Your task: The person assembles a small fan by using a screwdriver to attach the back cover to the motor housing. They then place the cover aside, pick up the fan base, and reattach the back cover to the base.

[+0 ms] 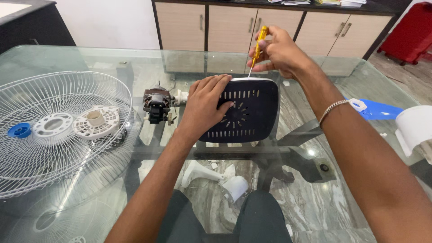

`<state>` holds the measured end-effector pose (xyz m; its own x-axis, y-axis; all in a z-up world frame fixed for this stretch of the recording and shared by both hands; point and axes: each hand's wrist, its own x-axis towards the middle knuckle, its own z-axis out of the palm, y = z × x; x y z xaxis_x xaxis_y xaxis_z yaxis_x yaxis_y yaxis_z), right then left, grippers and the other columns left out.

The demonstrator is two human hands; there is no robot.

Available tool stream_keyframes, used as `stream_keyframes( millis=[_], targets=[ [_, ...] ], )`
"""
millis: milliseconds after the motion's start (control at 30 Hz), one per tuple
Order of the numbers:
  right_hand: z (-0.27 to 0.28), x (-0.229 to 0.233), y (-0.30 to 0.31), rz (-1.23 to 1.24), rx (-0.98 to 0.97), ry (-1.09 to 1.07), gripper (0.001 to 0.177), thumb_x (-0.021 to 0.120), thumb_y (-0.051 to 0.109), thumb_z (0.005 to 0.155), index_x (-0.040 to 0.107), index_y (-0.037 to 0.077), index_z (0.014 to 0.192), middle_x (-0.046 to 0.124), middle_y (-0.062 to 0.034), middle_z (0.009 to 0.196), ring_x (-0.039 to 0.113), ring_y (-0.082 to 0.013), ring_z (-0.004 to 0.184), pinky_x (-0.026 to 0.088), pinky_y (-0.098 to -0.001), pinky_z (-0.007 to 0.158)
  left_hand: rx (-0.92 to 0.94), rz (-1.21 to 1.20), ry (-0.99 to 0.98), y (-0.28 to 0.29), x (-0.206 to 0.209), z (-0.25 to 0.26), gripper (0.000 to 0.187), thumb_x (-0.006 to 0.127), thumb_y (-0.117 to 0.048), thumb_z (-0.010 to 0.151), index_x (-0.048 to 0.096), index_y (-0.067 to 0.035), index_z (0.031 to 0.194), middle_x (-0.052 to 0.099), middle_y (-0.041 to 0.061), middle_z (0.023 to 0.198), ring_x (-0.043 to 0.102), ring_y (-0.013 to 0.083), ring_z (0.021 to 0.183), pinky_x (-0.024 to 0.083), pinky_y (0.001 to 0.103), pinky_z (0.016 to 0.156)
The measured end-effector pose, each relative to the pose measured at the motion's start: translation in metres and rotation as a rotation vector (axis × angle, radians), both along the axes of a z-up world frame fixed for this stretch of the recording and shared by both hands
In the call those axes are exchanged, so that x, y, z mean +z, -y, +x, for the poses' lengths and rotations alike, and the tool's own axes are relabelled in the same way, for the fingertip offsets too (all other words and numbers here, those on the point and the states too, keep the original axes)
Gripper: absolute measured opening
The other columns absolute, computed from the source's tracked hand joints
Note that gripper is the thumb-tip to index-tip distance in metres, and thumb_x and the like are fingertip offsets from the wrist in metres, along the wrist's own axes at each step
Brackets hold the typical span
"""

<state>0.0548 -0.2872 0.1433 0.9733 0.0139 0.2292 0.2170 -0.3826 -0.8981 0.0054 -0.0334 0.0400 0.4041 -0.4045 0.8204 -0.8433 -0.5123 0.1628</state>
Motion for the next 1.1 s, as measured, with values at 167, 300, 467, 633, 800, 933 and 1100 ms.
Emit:
stream_keyframes(
  millis=[167,300,467,633,800,933,1100],
  targets=[
    [0.066,-0.043,0.028,0.302,0.192,-0.442,0.027,0.045,0.020,0.113,0.055,-0.004,0.120,0.072,-0.0156,0.097,0.073,-0.0177,0.076,0.064,-0.0239,0.065,-0.003,0.013,-0.018,-0.001,0.002,-0.001,0.068,0.084,-0.021,0.080,0.056,-0.007,0.140,0.063,0.009,0.137,0.054,0.0280,0.133,0.036,0.047,0.114],
    [0.068,-0.056,0.034,0.566,0.333,-0.463,0.025,0.048,0.018,0.114,0.055,-0.004,0.122,0.071,-0.0163,0.096,0.074,-0.0186,0.078,0.066,-0.0257,0.068,-0.010,0.014,-0.033,-0.004,0.003,0.001,0.068,0.084,-0.022,0.079,0.056,-0.007,0.139,0.063,0.010,0.136,0.054,0.0291,0.132,0.036,0.047,0.112],
    [0.008,-0.023,0.015,0.300,0.097,-0.125,0.019,0.041,0.017,0.110,0.050,0.002,0.119,0.071,-0.0147,0.100,0.077,-0.0239,0.091,0.066,-0.0339,0.077,-0.013,0.023,-0.055,-0.005,0.003,0.002,0.066,0.083,-0.022,0.083,0.056,-0.008,0.141,0.062,0.009,0.139,0.053,0.0274,0.134,0.037,0.047,0.114],
    [-0.055,-0.004,-0.006,0.105,-0.007,0.138,0.015,0.036,0.011,0.110,0.043,0.007,0.123,0.070,-0.0158,0.104,0.077,-0.0307,0.097,0.064,-0.0376,0.078,0.004,0.024,-0.014,-0.004,0.004,-0.002,0.067,0.085,-0.021,0.078,0.058,-0.007,0.138,0.056,0.012,0.140,0.047,0.0328,0.136,0.037,0.050,0.111],
    [-0.081,-0.010,0.003,0.109,0.020,0.273,0.013,0.036,0.007,0.113,0.040,0.005,0.125,0.068,-0.0177,0.113,0.076,-0.0313,0.108,0.063,-0.0382,0.084,0.006,0.038,-0.050,-0.001,0.006,-0.004,0.069,0.087,-0.021,0.077,0.059,-0.008,0.138,0.055,0.010,0.132,0.047,0.0330,0.131,0.040,0.051,0.109],
    [-0.081,-0.024,0.020,0.227,-0.051,0.256,0.018,0.033,0.007,0.111,0.039,0.008,0.128,0.066,-0.0185,0.117,0.076,-0.0320,0.108,0.062,-0.0397,0.088,0.020,0.044,-0.032,0.000,0.004,-0.002,0.069,0.087,-0.022,0.078,0.058,-0.009,0.139,0.055,0.010,0.133,0.048,0.0325,0.130,0.039,0.052,0.108],
    [-0.078,-0.049,0.044,0.484,-0.128,0.213,0.017,0.036,0.009,0.112,0.040,0.010,0.128,0.067,-0.0182,0.117,0.075,-0.0325,0.107,0.066,-0.0439,0.089,0.022,0.044,-0.037,0.000,0.003,-0.001,0.071,0.088,-0.024,0.078,0.057,-0.009,0.140,0.055,0.011,0.132,0.049,0.0336,0.129,0.039,0.052,0.109]
  ],
)
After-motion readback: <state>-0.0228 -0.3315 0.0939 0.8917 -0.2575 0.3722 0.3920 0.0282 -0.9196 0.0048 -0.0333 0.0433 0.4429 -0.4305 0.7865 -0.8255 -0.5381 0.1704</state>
